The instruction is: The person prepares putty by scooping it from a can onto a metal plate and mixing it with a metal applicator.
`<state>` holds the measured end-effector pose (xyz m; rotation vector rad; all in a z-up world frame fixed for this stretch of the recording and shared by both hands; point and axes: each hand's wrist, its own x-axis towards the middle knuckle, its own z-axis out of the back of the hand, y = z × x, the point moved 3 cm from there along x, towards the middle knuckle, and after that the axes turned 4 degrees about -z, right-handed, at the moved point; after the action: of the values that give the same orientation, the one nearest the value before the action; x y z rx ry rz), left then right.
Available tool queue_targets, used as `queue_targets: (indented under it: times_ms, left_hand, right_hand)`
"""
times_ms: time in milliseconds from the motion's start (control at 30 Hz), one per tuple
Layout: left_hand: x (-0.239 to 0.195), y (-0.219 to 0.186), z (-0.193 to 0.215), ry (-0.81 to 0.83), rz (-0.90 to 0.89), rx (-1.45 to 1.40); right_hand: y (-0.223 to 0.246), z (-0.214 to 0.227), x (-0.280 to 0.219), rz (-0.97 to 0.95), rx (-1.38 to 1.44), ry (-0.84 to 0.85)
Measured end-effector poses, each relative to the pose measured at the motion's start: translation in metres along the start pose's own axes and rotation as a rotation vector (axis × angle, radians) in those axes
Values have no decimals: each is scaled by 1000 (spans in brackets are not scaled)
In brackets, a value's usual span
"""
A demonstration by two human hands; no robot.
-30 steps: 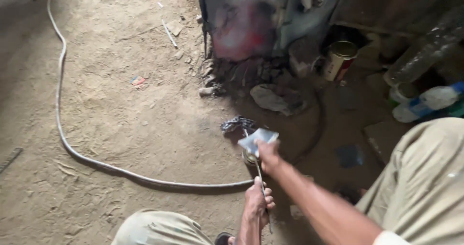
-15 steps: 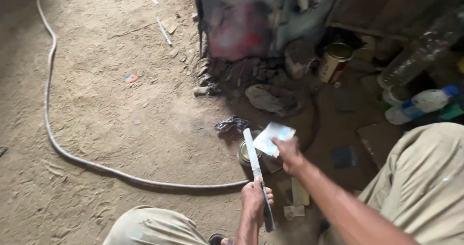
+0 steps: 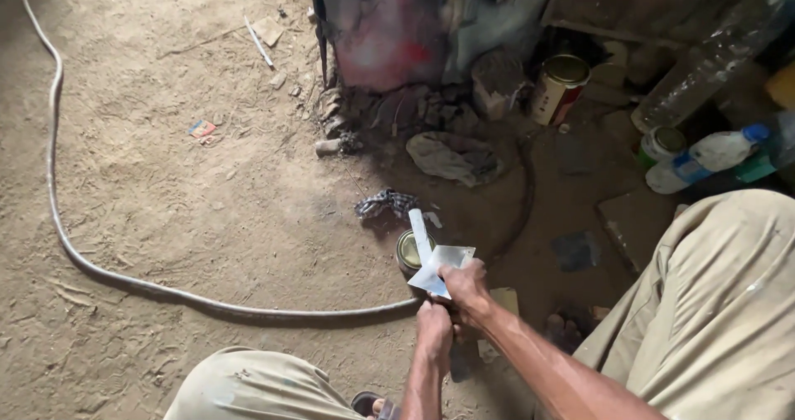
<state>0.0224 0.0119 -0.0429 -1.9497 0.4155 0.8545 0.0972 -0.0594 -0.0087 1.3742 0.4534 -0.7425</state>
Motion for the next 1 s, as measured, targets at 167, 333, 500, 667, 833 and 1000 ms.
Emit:
queue_targets:
  times_ms: [167,333,500,667,833,1000]
  left_hand:
    - [-13,-9,-7,-47,23,42]
    - [-20,-16,-10,-98,36,88]
    - [-13,-12,-5,-45,41,74]
    - [-15,-15,-7,-37,50,92]
    - [-1,-6,-2,-36,13,126]
    - [-5,-7,-3,-61,1,162]
  right_hand:
    - [4,-11,2,21,100,-12]
    - [11,-14,-2,31,96,-74]
    - [19,-17,-5,0,82,-54]
    - [0,-23,22,44,145,-45]
    - [-10,-30,47,95,215,-12]
    - [-20,-34,72,129,175,-54]
